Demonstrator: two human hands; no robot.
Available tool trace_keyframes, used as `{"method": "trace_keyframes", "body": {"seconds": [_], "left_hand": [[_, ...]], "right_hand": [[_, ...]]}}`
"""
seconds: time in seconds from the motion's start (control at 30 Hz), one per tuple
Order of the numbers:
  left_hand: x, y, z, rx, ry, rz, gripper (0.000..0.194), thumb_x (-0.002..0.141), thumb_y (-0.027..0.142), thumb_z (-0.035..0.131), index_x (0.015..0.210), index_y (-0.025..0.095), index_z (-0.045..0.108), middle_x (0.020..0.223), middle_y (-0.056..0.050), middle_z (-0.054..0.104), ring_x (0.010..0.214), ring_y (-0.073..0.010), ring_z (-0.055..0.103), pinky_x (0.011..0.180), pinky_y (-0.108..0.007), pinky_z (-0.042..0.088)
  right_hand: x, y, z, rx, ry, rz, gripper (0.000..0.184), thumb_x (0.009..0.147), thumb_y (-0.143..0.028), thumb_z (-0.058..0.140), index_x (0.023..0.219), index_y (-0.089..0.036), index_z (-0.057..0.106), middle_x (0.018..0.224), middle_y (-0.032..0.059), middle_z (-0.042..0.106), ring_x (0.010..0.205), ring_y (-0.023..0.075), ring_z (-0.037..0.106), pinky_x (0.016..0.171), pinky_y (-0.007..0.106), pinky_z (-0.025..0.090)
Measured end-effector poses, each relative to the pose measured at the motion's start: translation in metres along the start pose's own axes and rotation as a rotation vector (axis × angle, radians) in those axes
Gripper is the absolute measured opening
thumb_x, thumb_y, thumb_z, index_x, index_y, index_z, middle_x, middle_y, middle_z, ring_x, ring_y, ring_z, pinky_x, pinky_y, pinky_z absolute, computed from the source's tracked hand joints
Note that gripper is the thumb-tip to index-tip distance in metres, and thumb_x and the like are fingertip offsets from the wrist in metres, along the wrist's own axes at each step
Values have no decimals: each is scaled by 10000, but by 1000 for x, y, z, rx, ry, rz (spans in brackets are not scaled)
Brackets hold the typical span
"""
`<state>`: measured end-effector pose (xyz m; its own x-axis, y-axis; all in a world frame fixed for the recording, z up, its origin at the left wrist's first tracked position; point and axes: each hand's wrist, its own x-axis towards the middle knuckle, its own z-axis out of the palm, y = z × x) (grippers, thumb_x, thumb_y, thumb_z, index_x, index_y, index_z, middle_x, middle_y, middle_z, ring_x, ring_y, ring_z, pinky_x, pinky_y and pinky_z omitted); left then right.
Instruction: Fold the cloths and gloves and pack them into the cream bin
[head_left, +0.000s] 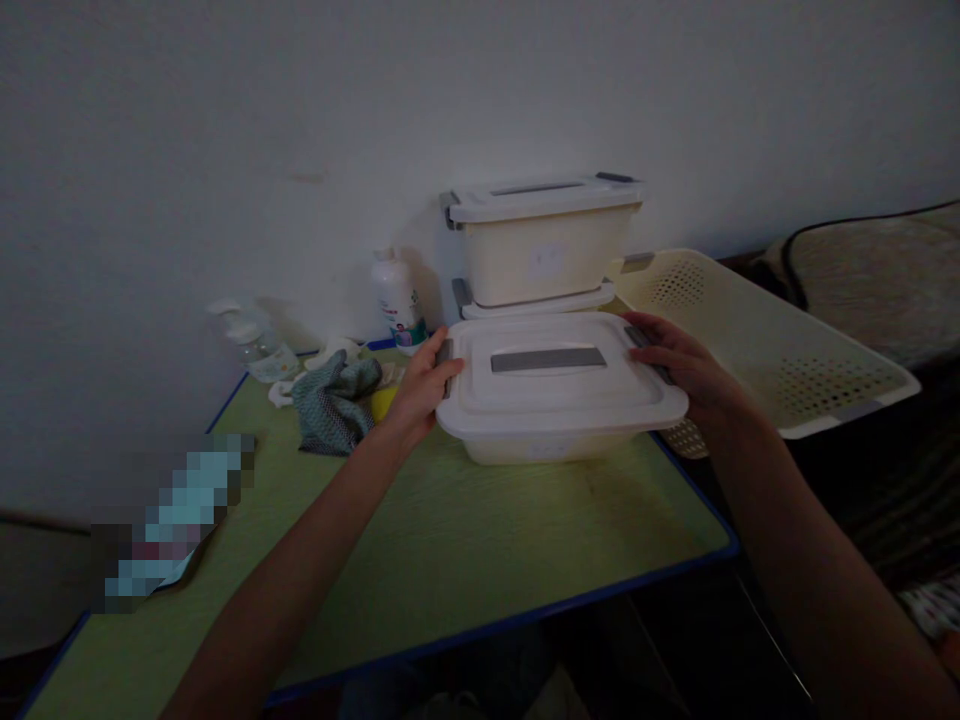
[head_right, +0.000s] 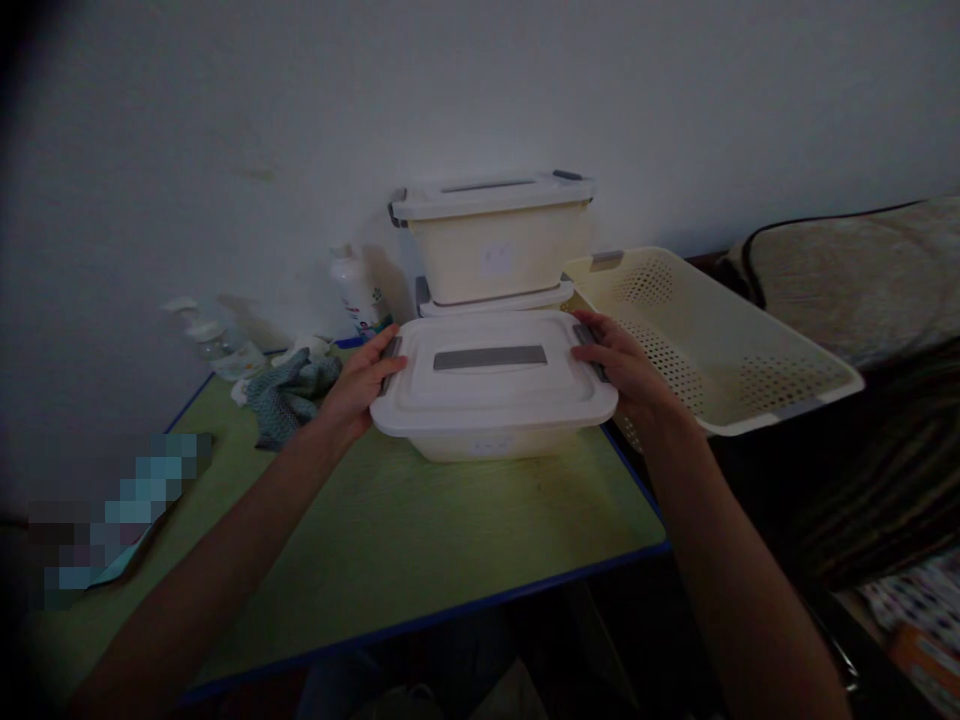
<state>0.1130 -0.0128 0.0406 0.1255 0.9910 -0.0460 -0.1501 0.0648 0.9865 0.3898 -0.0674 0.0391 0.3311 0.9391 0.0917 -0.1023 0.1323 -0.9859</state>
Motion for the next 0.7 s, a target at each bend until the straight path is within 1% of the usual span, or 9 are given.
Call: {"method": "trace_keyframes", "body": {"seconds": [0.07,0.17,0.27,0.3,0.37,0.47,0.53,0.63,0.7], "left_hand": [[1,-2,-1,-6,-5,4,738,688,70,540,1398,158,357,1387,-72,478,1008,-192,606,855,-315,515],[4,-6,-4,-26,-9,-4,706,691,78,532,1375,196,396,1345,-45,522,934,-165,619,791,-277,524],[6,-9,-6,-37,2,0,687,687,94,544,1356,192,423,1326,-42,539,896,-148,613,741,-243,514],[6,-10,-7,-37,6,6,686,685,102,548,1355,186,424,1323,-44,541,892,-147,612,734,-240,510],[7,-12,-8,-32,6,18,683,684,121,551,1352,194,429,1320,-43,542,890,-149,612,734,-246,507],[7,-13,-10,-18,-1,27,668,685,150,551,1340,218,447,1302,-33,553,889,-151,612,745,-260,510],[7,-13,-10,-16,18,15,664,680,157,549,1334,218,454,1286,-28,563,885,-150,610,743,-259,509],[5,-11,-9,-35,56,-5,664,671,151,542,1328,203,456,1290,-28,558,878,-143,600,726,-244,500],[5,-11,-9,-40,54,0,654,672,149,542,1320,193,462,1290,-33,556,874,-142,594,710,-237,493]], "right_hand": [[1,1,-2,1,22,-12,389,571,-24,619,890,-244,655,940,-31,642,749,125,585,574,217,494],[1,6,-5,1,45,-11,369,570,-66,620,884,-255,657,970,-24,652,751,142,598,591,244,513],[-1,17,-6,70,114,19,311,581,-133,603,859,-262,655,941,-20,676,749,164,625,632,282,535],[-2,21,-6,99,129,14,286,599,-164,587,858,-265,653,936,-16,684,782,177,638,673,300,542],[-5,29,-4,135,138,-21,245,646,-231,548,866,-274,646,962,-6,694,907,206,645,781,337,534],[-9,36,1,136,132,-64,222,672,-304,522,862,-282,636,1012,9,696,1067,238,600,883,381,501],[-10,36,4,130,126,-74,217,656,-339,536,838,-275,636,1001,26,702,1096,265,584,892,412,499],[-9,34,7,115,131,-86,217,636,-393,537,776,-260,636,911,59,713,1091,303,582,865,458,513],[-9,33,7,100,132,-102,213,628,-413,537,742,-258,630,862,72,713,1092,316,579,850,476,517]]}}
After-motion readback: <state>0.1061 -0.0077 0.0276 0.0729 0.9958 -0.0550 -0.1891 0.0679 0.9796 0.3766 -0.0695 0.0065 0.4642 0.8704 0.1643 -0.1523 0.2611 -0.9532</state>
